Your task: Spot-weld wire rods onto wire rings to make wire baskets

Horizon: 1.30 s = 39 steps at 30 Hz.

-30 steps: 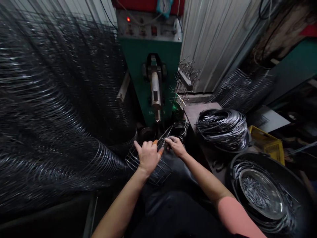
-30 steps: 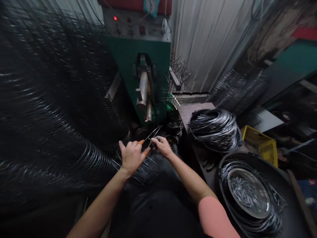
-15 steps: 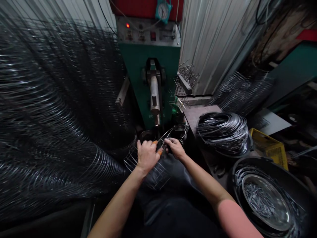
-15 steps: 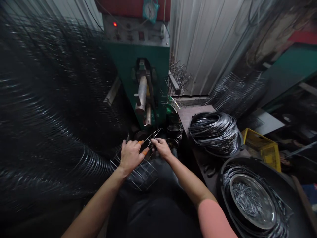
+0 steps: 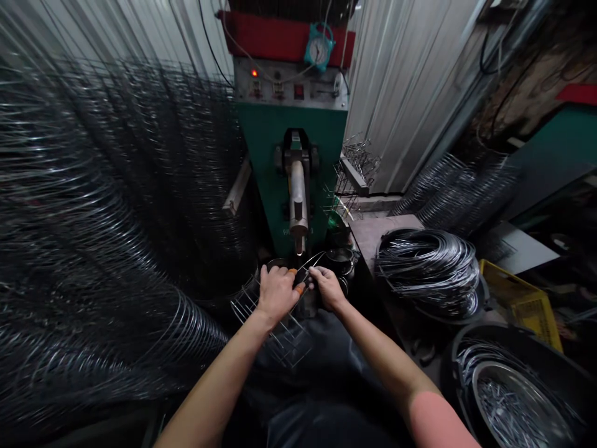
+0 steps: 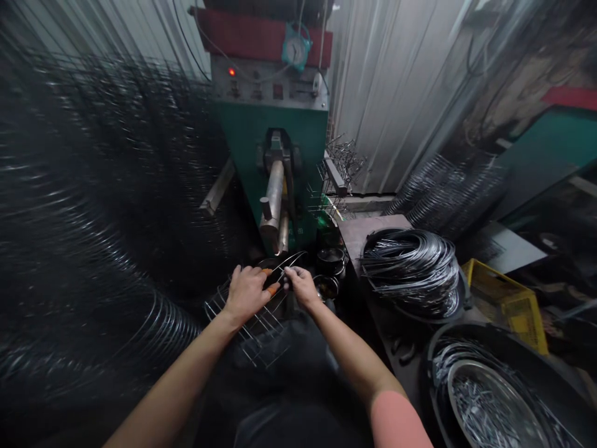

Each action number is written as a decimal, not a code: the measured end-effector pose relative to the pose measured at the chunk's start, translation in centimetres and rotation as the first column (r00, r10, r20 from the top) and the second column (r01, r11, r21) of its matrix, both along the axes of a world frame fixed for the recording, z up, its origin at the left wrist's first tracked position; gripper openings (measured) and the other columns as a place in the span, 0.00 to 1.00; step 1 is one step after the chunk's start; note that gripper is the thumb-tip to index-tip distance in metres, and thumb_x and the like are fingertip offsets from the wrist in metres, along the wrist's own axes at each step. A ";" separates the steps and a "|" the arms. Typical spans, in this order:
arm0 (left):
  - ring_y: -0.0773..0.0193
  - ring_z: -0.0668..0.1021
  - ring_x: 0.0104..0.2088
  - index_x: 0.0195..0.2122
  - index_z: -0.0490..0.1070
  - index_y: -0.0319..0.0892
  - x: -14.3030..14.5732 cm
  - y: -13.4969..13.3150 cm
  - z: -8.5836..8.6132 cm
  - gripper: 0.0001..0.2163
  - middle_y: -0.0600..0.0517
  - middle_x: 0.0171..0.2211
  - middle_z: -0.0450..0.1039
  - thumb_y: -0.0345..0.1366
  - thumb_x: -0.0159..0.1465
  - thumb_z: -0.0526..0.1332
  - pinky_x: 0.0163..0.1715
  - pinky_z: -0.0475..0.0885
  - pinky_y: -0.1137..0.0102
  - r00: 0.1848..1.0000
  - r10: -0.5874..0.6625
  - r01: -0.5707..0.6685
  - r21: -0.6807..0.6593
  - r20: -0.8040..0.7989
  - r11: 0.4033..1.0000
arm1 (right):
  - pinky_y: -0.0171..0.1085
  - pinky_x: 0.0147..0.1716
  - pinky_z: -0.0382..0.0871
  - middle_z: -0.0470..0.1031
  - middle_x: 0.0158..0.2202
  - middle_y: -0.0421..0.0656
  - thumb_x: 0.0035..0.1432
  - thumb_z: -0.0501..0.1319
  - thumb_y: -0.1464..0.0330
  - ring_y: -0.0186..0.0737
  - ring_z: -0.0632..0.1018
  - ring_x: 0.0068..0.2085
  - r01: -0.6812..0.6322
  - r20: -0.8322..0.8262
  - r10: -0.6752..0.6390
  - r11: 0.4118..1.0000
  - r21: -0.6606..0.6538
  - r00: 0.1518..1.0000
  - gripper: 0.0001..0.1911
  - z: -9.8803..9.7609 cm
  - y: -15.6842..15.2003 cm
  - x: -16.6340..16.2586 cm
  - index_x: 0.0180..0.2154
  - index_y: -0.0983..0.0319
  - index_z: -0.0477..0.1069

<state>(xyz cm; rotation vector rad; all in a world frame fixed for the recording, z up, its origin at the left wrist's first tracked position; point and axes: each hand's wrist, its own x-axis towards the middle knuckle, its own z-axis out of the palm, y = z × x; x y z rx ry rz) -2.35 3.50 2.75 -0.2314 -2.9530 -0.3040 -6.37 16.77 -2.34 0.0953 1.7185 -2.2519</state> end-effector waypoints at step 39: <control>0.50 0.73 0.40 0.38 0.72 0.39 -4.1 -0.9 2.4 0.16 0.42 0.35 0.74 0.43 0.58 0.52 0.40 0.63 0.59 0.984 0.150 -0.131 -0.188 0.092 0.973 | 0.31 0.30 0.62 0.68 0.25 0.37 0.45 0.62 0.52 0.30 0.68 0.27 -0.380 -0.054 0.393 0.909 0.170 0.918 0.22 -2.9 1.2 5.1 0.32 0.64 0.69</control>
